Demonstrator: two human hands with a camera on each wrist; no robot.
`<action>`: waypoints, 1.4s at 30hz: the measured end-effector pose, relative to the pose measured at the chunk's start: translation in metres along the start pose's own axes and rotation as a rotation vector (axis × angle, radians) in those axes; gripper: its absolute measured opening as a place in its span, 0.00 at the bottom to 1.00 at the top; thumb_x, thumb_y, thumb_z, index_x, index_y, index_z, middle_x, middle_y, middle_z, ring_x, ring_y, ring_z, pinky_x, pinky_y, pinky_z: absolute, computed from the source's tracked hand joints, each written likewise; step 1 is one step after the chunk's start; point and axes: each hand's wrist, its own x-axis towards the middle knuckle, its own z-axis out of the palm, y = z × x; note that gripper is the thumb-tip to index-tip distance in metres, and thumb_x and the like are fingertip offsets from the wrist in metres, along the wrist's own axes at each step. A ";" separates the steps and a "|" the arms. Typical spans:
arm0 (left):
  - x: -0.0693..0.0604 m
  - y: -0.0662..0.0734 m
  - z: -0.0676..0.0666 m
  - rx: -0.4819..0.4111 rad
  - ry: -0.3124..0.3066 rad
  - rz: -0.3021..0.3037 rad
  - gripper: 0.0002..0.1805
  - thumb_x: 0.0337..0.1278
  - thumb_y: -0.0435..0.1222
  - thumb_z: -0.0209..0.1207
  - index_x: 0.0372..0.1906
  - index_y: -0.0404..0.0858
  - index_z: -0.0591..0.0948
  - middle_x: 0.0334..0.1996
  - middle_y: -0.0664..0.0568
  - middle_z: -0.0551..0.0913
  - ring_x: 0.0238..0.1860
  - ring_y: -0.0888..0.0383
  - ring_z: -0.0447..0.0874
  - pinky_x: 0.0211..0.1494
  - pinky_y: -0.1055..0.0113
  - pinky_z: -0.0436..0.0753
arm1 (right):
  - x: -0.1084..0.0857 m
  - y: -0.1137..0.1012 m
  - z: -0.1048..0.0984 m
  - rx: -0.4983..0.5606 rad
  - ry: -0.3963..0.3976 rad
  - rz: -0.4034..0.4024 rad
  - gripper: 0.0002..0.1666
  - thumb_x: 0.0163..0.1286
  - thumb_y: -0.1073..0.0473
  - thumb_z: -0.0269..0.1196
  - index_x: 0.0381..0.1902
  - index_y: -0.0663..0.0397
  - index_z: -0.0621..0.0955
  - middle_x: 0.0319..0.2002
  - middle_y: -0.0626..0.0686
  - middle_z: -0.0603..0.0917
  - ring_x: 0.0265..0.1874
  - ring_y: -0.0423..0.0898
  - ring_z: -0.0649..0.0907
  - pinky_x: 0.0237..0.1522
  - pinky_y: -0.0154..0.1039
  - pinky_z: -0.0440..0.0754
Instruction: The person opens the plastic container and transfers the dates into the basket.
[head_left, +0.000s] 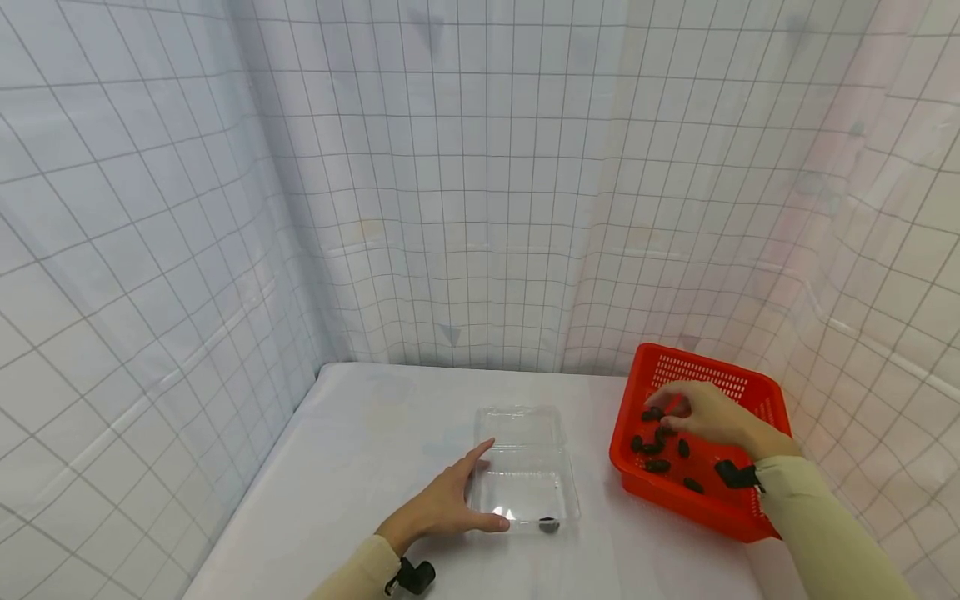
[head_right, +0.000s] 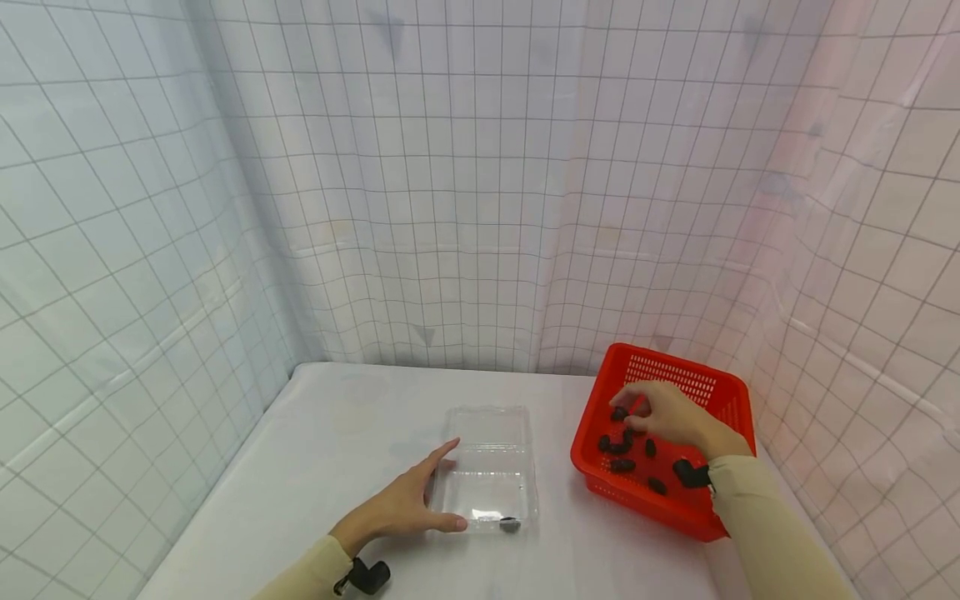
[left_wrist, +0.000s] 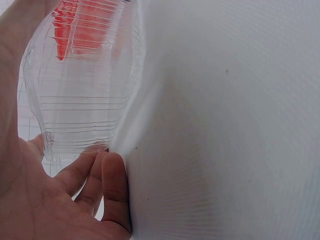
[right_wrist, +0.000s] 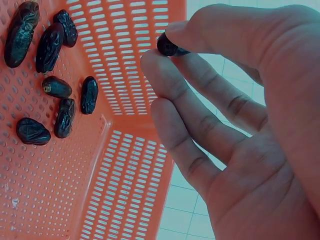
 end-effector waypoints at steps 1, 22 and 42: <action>0.000 0.000 0.000 -0.001 0.000 0.001 0.72 0.56 0.58 0.87 0.98 0.50 0.55 0.88 0.35 0.73 0.87 0.31 0.74 0.84 0.24 0.75 | 0.001 0.001 0.000 -0.001 0.004 0.002 0.19 0.78 0.64 0.78 0.64 0.51 0.92 0.56 0.54 0.95 0.47 0.41 0.89 0.51 0.33 0.90; 0.000 0.000 0.002 0.004 0.004 0.005 0.72 0.56 0.60 0.86 0.98 0.51 0.55 0.88 0.36 0.73 0.87 0.32 0.74 0.84 0.26 0.76 | 0.004 -0.004 0.008 -0.076 0.038 -0.033 0.17 0.79 0.62 0.78 0.63 0.49 0.93 0.54 0.46 0.96 0.52 0.44 0.91 0.57 0.42 0.93; -0.001 0.000 0.003 -0.003 0.013 0.017 0.72 0.56 0.59 0.86 0.98 0.49 0.55 0.86 0.37 0.76 0.86 0.33 0.75 0.84 0.26 0.75 | 0.012 -0.046 0.016 -0.079 0.045 -0.151 0.19 0.78 0.64 0.78 0.63 0.46 0.93 0.55 0.43 0.95 0.52 0.40 0.92 0.60 0.48 0.95</action>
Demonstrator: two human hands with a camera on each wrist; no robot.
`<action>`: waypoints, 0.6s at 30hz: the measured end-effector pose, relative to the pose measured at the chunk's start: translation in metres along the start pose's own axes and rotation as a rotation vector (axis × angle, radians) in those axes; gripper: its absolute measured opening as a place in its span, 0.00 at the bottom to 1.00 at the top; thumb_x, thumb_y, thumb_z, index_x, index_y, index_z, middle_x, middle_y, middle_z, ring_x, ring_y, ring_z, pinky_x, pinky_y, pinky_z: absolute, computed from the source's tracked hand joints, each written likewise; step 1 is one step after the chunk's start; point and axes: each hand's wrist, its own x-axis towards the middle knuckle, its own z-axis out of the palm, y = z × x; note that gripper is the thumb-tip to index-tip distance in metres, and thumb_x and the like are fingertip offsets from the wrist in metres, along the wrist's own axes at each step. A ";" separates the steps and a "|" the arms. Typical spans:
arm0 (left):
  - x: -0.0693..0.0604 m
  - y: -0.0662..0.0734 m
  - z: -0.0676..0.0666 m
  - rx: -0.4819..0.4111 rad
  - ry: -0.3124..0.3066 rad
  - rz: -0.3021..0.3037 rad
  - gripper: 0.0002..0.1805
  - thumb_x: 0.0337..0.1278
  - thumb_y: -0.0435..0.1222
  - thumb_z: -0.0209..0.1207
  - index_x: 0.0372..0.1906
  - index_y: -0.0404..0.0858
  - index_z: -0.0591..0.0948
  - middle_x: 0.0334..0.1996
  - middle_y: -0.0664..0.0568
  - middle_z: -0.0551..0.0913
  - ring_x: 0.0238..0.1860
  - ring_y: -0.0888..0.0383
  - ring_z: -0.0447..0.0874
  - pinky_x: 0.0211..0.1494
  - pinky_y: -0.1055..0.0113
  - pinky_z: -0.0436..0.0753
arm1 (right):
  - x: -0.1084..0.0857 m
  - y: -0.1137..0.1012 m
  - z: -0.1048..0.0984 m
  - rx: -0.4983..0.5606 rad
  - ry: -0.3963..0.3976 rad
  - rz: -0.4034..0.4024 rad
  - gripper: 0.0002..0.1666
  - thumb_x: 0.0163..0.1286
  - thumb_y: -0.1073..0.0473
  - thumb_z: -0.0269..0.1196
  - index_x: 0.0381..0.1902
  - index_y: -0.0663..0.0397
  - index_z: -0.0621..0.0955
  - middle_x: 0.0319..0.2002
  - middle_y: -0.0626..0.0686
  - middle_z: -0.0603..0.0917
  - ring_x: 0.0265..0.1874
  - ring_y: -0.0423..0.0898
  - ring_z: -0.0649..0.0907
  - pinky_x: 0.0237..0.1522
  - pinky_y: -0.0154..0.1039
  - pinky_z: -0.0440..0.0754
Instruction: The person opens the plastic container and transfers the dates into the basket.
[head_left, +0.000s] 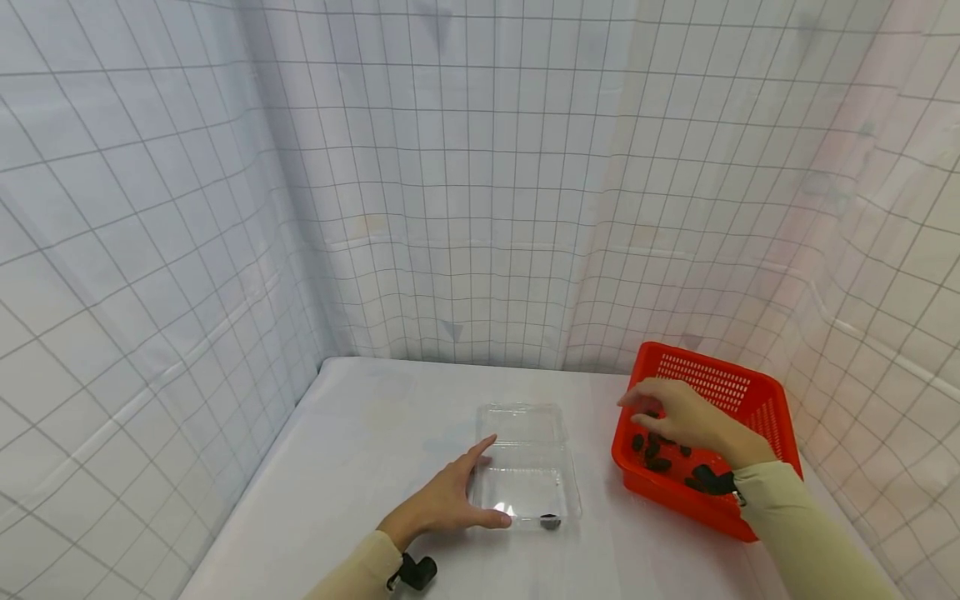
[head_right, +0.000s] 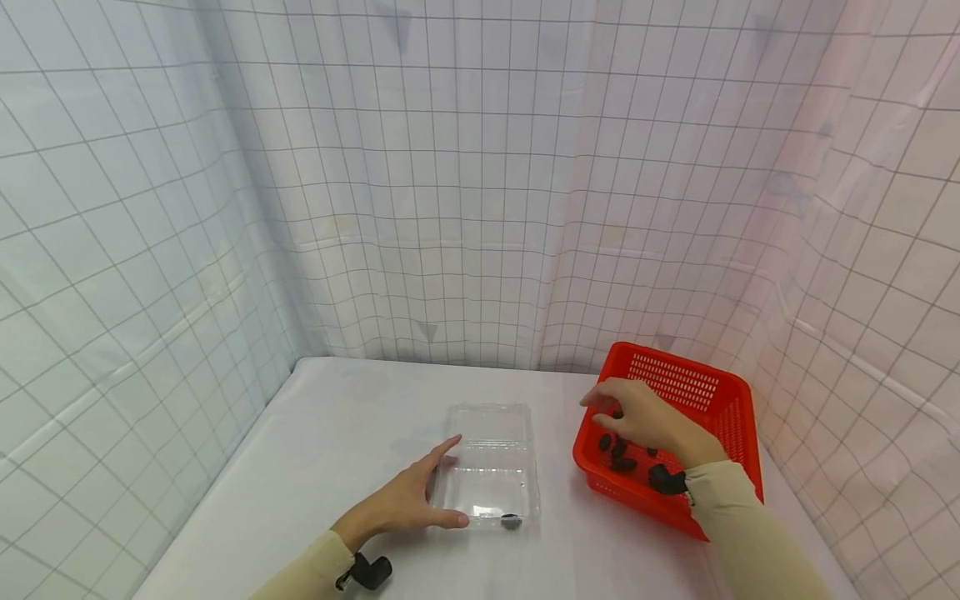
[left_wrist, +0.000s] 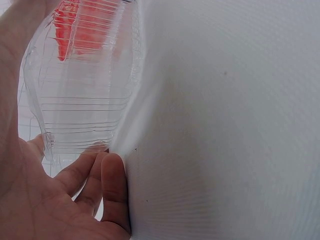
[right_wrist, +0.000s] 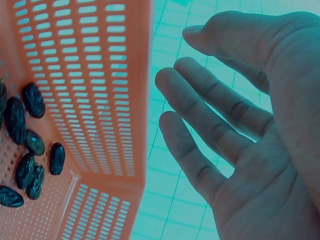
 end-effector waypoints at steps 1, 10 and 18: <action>0.000 0.000 0.000 0.002 0.000 0.002 0.72 0.56 0.59 0.86 0.98 0.49 0.55 0.86 0.37 0.76 0.86 0.33 0.75 0.84 0.26 0.75 | 0.001 -0.002 0.001 -0.003 0.002 -0.010 0.18 0.79 0.64 0.78 0.63 0.46 0.93 0.55 0.44 0.95 0.52 0.40 0.92 0.60 0.48 0.95; 0.000 0.001 -0.001 -0.003 -0.001 0.001 0.72 0.56 0.59 0.86 0.98 0.49 0.56 0.86 0.37 0.77 0.85 0.33 0.75 0.84 0.26 0.76 | 0.008 -0.017 0.005 -0.003 -0.022 -0.037 0.18 0.79 0.66 0.77 0.63 0.47 0.93 0.55 0.43 0.95 0.51 0.39 0.92 0.57 0.45 0.95; 0.001 0.001 0.000 0.002 0.002 0.006 0.72 0.55 0.58 0.86 0.98 0.49 0.56 0.85 0.36 0.77 0.85 0.33 0.76 0.84 0.26 0.76 | 0.014 -0.031 0.009 0.000 -0.078 -0.046 0.17 0.82 0.63 0.74 0.64 0.43 0.93 0.57 0.43 0.94 0.56 0.51 0.93 0.59 0.49 0.94</action>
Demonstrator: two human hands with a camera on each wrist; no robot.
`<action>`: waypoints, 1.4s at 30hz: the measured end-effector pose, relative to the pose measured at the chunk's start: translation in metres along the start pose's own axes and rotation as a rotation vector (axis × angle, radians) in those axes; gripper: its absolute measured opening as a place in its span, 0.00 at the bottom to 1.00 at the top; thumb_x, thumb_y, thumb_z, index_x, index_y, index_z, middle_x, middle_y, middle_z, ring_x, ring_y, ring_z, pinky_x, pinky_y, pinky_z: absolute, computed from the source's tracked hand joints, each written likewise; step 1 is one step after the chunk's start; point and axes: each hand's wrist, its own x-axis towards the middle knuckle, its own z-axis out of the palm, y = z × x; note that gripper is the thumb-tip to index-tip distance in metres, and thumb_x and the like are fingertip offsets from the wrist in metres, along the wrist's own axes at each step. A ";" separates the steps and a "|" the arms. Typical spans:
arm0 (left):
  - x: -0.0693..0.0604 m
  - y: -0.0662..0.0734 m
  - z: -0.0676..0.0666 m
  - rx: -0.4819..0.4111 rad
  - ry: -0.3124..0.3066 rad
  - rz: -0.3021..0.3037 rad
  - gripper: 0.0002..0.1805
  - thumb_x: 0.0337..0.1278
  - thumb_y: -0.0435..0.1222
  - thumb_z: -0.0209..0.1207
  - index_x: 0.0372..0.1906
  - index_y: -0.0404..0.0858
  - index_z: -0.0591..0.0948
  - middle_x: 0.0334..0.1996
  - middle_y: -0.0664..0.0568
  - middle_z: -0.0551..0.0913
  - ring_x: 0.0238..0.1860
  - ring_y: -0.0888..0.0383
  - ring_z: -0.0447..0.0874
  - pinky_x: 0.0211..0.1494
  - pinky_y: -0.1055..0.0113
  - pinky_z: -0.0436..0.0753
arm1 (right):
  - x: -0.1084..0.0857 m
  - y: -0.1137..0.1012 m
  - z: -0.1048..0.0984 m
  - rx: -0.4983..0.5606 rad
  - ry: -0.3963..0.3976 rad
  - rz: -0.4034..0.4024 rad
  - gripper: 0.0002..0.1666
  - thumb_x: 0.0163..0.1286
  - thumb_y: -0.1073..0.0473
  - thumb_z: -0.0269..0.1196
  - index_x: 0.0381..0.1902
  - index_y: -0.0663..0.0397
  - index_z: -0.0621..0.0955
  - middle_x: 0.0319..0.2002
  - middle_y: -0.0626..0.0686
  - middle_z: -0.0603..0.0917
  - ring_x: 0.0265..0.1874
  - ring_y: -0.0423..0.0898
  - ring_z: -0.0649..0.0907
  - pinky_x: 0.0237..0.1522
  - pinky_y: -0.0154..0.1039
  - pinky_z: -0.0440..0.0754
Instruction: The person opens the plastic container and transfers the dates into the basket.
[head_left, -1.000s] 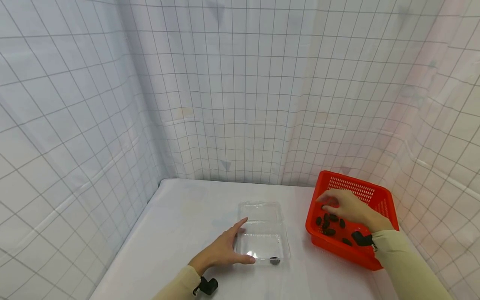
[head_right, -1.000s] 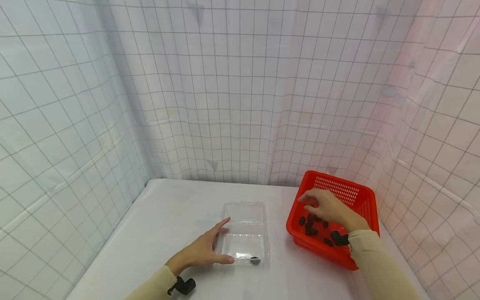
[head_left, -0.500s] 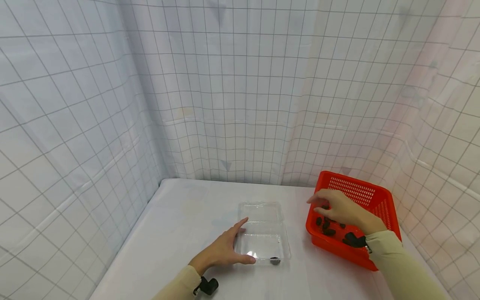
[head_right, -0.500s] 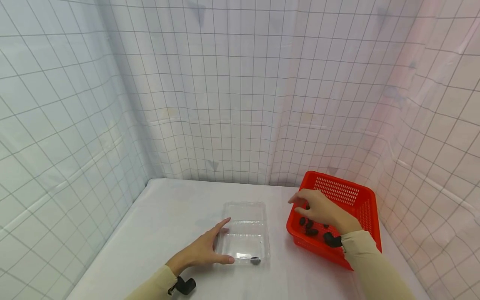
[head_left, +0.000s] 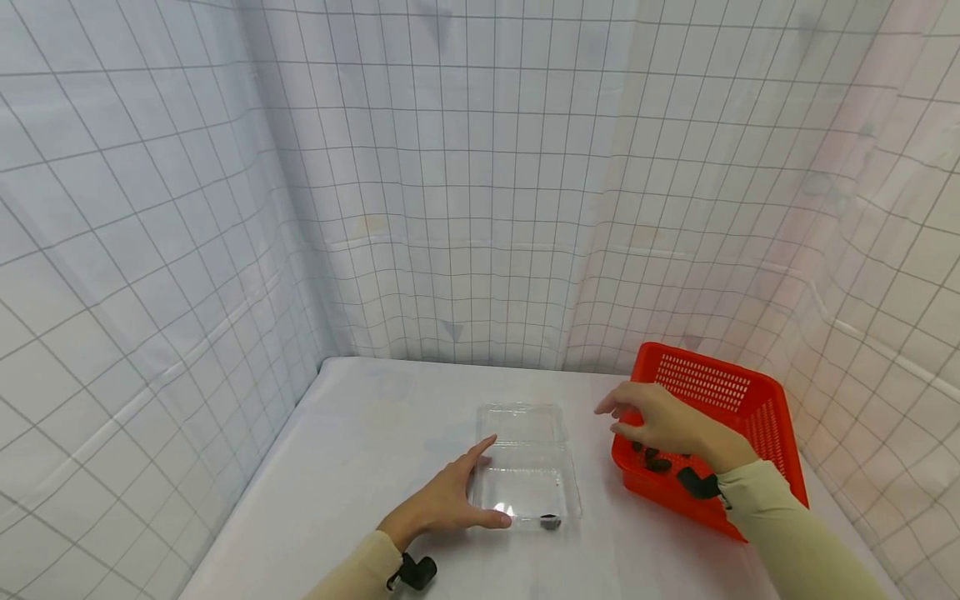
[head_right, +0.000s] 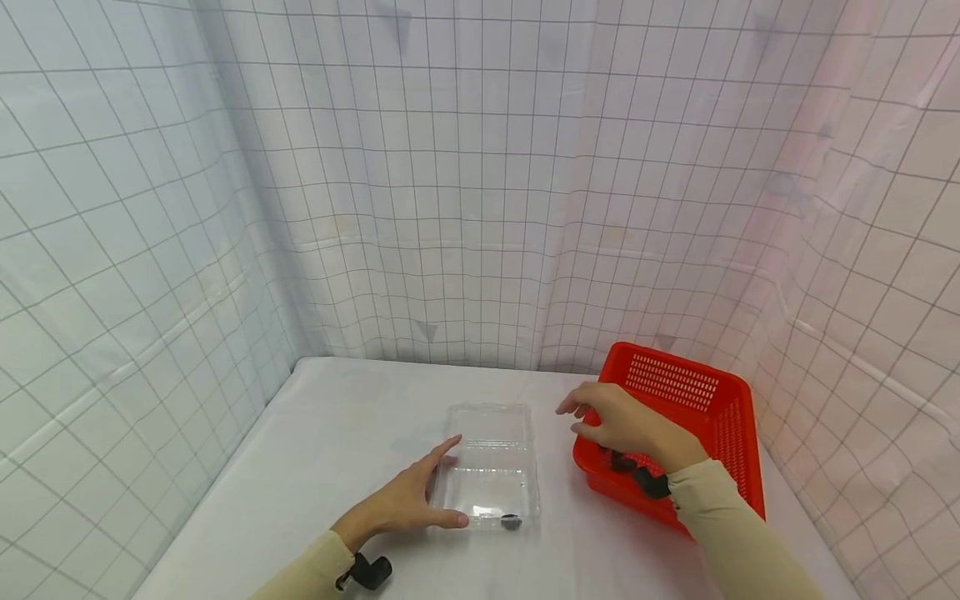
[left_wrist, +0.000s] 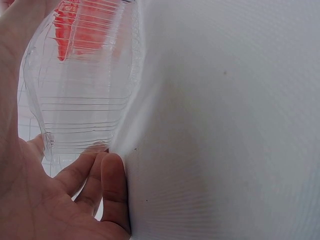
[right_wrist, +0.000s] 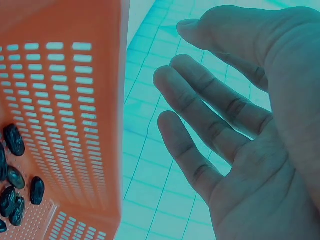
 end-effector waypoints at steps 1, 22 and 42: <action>0.000 0.000 0.000 0.000 0.000 0.000 0.72 0.56 0.58 0.86 0.98 0.48 0.56 0.86 0.36 0.77 0.85 0.33 0.76 0.84 0.26 0.76 | 0.001 -0.002 0.001 0.001 -0.005 -0.009 0.18 0.82 0.63 0.74 0.64 0.43 0.93 0.58 0.44 0.94 0.56 0.52 0.92 0.59 0.49 0.94; 0.000 -0.002 0.000 -0.006 -0.005 0.002 0.72 0.56 0.58 0.86 0.98 0.48 0.55 0.86 0.36 0.76 0.85 0.34 0.76 0.82 0.27 0.78 | 0.016 -0.026 0.024 0.034 -0.149 -0.086 0.18 0.81 0.60 0.77 0.65 0.41 0.92 0.60 0.44 0.94 0.58 0.49 0.94 0.57 0.38 0.94; -0.001 0.000 0.001 -0.019 -0.013 -0.025 0.71 0.56 0.59 0.85 0.98 0.50 0.55 0.86 0.37 0.76 0.82 0.35 0.79 0.80 0.27 0.80 | 0.034 -0.050 0.061 0.070 -0.333 -0.166 0.21 0.77 0.64 0.80 0.65 0.50 0.92 0.61 0.52 0.94 0.56 0.49 0.93 0.64 0.51 0.94</action>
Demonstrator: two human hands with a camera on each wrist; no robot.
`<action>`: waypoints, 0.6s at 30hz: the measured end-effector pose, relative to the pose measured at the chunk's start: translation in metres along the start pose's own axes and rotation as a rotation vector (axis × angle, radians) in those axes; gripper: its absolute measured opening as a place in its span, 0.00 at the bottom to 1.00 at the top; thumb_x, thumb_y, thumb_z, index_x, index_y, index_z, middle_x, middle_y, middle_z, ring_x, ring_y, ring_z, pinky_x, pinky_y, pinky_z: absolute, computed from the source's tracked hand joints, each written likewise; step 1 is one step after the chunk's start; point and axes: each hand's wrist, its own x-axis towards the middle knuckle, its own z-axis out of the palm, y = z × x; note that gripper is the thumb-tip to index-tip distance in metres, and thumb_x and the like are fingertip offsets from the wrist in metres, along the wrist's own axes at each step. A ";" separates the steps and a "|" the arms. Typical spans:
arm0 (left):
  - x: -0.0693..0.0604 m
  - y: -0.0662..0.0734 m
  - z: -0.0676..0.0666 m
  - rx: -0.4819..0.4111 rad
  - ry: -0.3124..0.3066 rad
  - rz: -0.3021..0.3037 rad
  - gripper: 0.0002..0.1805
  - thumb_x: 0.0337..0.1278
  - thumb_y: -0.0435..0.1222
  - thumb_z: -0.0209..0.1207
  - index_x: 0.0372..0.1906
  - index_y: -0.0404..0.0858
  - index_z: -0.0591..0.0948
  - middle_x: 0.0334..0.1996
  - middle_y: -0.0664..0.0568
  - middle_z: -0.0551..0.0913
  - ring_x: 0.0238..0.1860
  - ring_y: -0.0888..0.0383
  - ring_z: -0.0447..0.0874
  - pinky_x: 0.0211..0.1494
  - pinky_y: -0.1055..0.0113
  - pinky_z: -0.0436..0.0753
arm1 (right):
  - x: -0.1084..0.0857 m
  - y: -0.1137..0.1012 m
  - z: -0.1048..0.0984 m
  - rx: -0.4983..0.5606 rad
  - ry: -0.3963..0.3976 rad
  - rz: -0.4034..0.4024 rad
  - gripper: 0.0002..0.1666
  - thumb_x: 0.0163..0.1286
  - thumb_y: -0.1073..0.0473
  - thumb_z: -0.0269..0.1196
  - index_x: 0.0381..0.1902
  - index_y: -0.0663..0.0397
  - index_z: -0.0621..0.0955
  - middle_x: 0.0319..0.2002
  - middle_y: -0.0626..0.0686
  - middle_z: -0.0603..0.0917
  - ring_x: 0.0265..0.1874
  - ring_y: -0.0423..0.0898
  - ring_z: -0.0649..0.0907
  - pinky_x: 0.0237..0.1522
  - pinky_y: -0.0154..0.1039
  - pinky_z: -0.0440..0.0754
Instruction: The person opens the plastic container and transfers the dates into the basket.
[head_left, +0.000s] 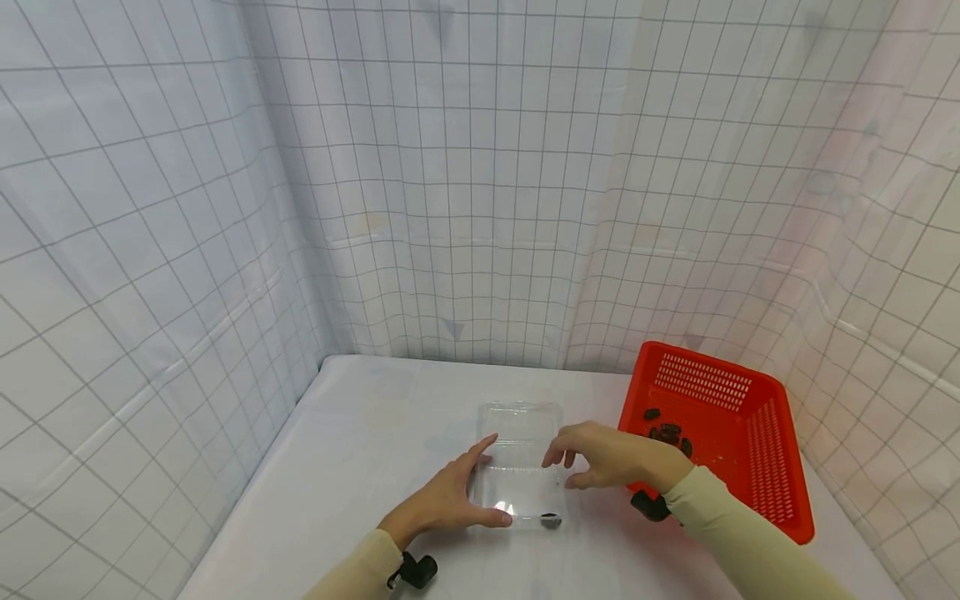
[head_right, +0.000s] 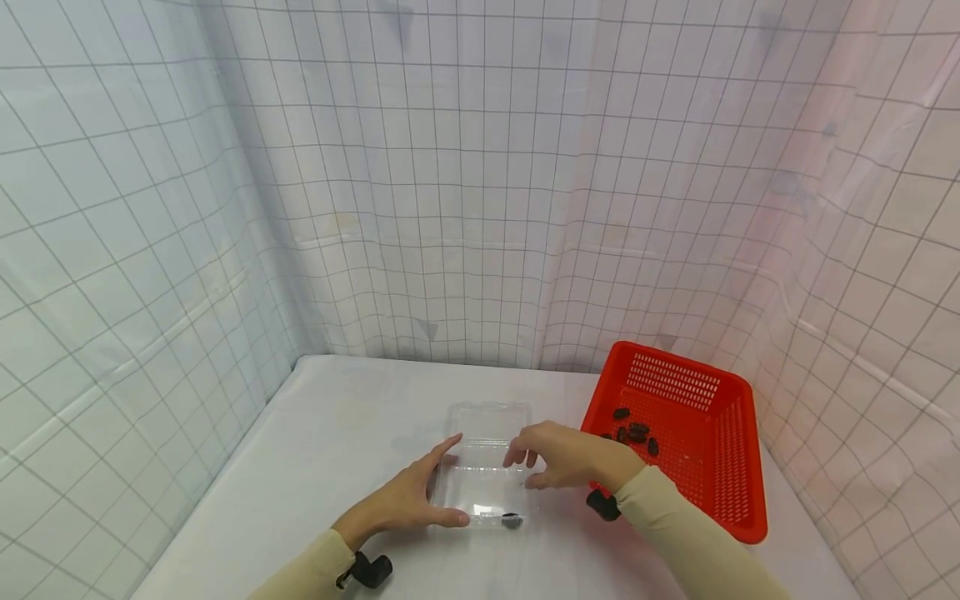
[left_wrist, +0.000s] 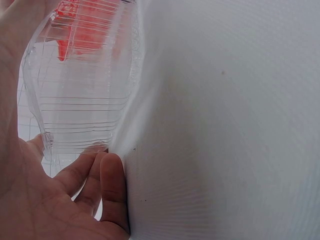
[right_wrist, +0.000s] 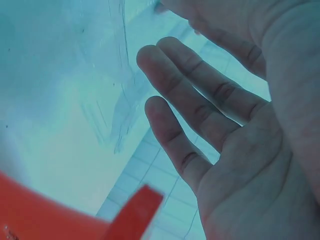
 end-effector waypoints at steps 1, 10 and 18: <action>0.000 0.000 0.000 -0.001 0.001 0.000 0.71 0.56 0.59 0.85 0.98 0.50 0.55 0.86 0.37 0.76 0.82 0.35 0.79 0.80 0.27 0.81 | 0.002 -0.002 0.001 0.000 -0.008 -0.003 0.21 0.77 0.64 0.80 0.65 0.50 0.92 0.61 0.52 0.95 0.55 0.48 0.93 0.64 0.50 0.94; 0.000 -0.001 -0.001 0.016 0.005 0.006 0.71 0.57 0.60 0.85 0.98 0.51 0.55 0.86 0.38 0.76 0.82 0.36 0.78 0.80 0.28 0.80 | 0.019 -0.012 0.013 -0.034 -0.100 0.026 0.22 0.74 0.62 0.83 0.64 0.44 0.93 0.57 0.44 0.95 0.51 0.34 0.89 0.63 0.42 0.93; -0.001 0.001 -0.002 0.013 -0.002 0.003 0.71 0.57 0.59 0.86 0.98 0.52 0.55 0.86 0.38 0.76 0.83 0.35 0.77 0.80 0.28 0.79 | 0.031 -0.016 0.020 0.005 -0.186 0.051 0.21 0.74 0.60 0.83 0.62 0.39 0.94 0.53 0.41 0.94 0.48 0.35 0.89 0.57 0.31 0.90</action>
